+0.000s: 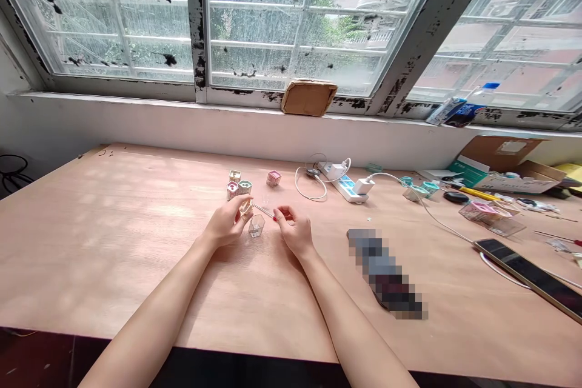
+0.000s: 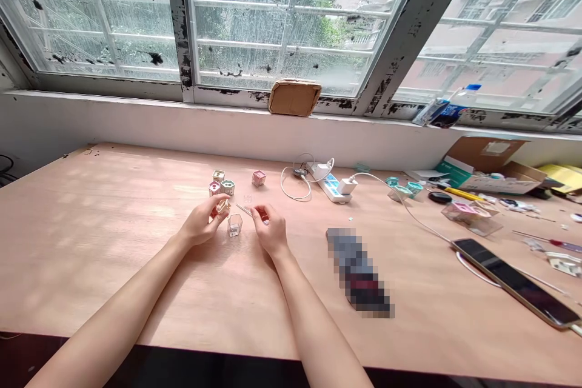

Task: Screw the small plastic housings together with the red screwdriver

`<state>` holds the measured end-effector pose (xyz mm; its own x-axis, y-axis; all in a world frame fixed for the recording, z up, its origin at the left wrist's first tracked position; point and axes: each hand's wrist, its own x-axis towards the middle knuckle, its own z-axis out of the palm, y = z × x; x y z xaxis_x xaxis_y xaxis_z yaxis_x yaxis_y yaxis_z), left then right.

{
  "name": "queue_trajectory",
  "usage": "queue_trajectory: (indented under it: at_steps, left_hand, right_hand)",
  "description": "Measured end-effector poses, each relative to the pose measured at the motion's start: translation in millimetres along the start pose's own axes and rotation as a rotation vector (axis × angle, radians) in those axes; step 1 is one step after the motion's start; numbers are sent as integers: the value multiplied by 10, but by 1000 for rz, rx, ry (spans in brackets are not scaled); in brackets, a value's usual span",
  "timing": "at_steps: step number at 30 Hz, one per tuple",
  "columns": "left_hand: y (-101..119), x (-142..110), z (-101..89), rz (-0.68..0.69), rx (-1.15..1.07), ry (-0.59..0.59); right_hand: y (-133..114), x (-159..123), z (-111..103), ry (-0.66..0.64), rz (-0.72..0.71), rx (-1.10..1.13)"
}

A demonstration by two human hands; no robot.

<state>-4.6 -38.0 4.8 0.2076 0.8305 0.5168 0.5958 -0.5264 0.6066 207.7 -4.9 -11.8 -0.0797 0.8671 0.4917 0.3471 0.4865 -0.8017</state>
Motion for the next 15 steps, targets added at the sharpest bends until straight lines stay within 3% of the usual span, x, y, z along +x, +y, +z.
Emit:
queue_trajectory:
  at_steps: [7, 12, 15]
  left_hand:
    - [12, -6, 99, 78, -67, 23]
    - [-21, 10, 120, 55, -77, 32]
    - [-48, 15, 113, 46, -90, 46]
  right_hand:
    - [247, 73, -23, 115, 73, -138]
    - [424, 279, -20, 50, 72, -237]
    - [468, 468, 32, -82, 20, -314]
